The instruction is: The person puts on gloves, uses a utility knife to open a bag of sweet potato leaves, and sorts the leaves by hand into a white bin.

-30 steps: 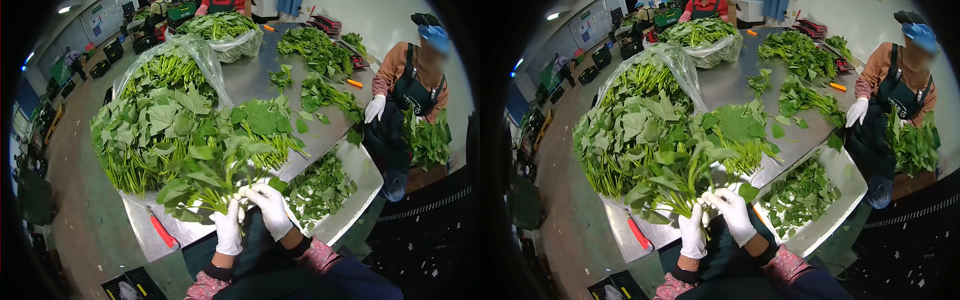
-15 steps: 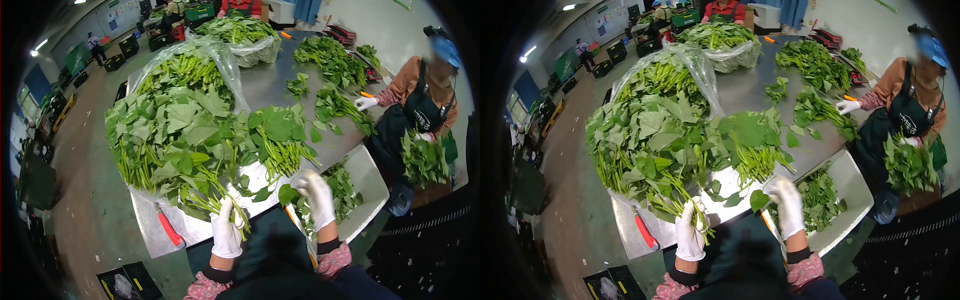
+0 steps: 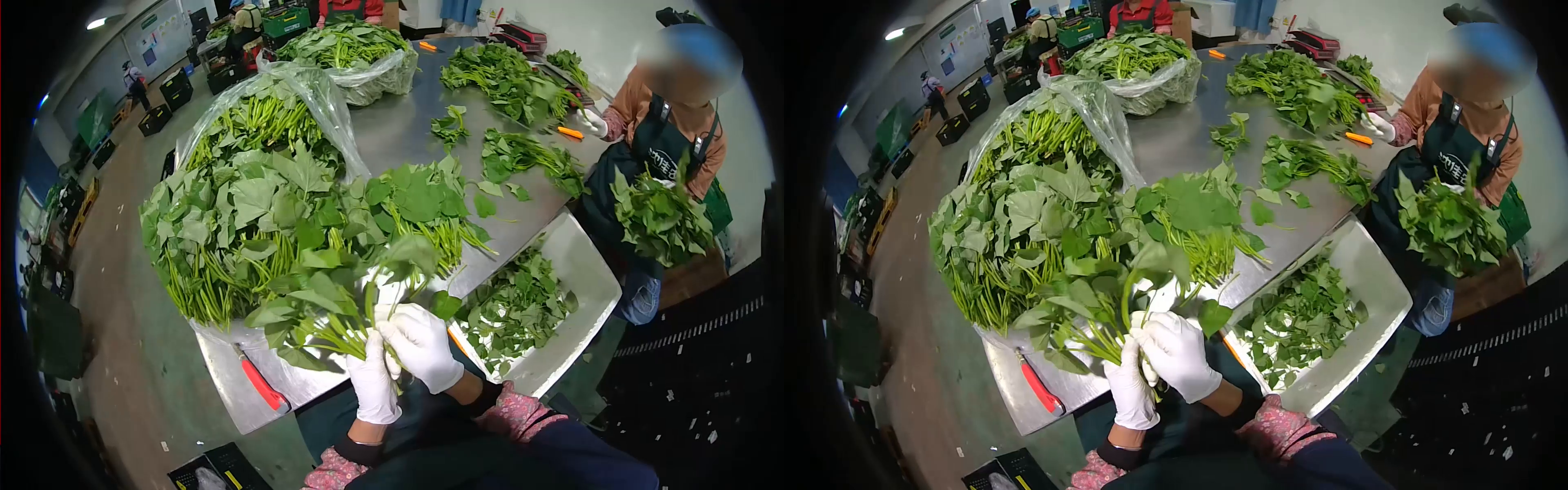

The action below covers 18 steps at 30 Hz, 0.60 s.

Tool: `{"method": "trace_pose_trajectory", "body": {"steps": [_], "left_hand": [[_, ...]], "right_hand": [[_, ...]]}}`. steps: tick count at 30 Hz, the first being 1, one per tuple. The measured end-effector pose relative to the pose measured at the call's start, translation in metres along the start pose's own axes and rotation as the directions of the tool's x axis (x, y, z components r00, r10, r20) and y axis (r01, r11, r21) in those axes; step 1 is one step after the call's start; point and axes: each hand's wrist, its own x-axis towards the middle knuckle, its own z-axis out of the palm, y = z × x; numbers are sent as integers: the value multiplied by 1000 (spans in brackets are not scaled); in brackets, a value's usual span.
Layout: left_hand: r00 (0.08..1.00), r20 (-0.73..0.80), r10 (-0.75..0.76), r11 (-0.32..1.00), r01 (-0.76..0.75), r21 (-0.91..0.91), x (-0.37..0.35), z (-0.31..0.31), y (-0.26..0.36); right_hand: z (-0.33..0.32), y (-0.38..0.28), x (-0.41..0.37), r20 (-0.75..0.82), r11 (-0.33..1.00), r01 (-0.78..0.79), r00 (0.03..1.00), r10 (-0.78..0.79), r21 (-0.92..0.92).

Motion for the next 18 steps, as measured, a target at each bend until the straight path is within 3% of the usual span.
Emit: {"method": "trace_pose_trajectory", "body": {"steps": [4,5,6,7,9,10,11,12,13,14,15,16,18], "left_hand": [[1000,30,5,996,-7,94,-9,7,4],[997,-33,68,994,-65,83,-7,9,-2],[986,-102,128,990,-121,75,-5,11,-7],[999,-47,-9,999,11,36,-8,10,16],[987,-140,82,990,-97,-103,12,-4,29],[977,-158,146,978,-167,-128,21,-14,36],[962,-159,220,964,-239,-113,23,-19,44],[942,-163,292,945,-310,-99,23,-23,51],[925,-139,354,930,-364,-58,22,-29,55],[942,-89,325,945,-327,-18,19,-40,56],[935,-91,344,938,-345,3,18,-41,56],[925,-94,367,930,-367,19,19,-39,56],[947,-32,319,942,-321,-97,24,-41,44]], "right_hand": [[-15,-4,2,-89,991,112,990,-105,77],[-16,-3,-1,-121,984,178,977,-174,24],[-21,-3,-2,-153,988,154,977,-149,22],[-29,-7,-3,-182,991,131,975,-124,24],[-47,-7,-8,-239,998,68,969,-68,-5],[-57,-16,-10,-329,953,-175,910,253,249],[-65,26,-20,-399,915,-122,871,285,385],[-82,44,-17,-397,784,-240,756,520,572],[-96,66,-12,-376,623,-183,658,653,761],[-104,101,-16,-439,670,-387,534,723,633],[-105,137,-22,-608,792,-554,544,578,256],[-111,144,-20,-556,760,-649,644,526,-32],[-109,178,-14,-346,636,-446,894,285,-630]]}}
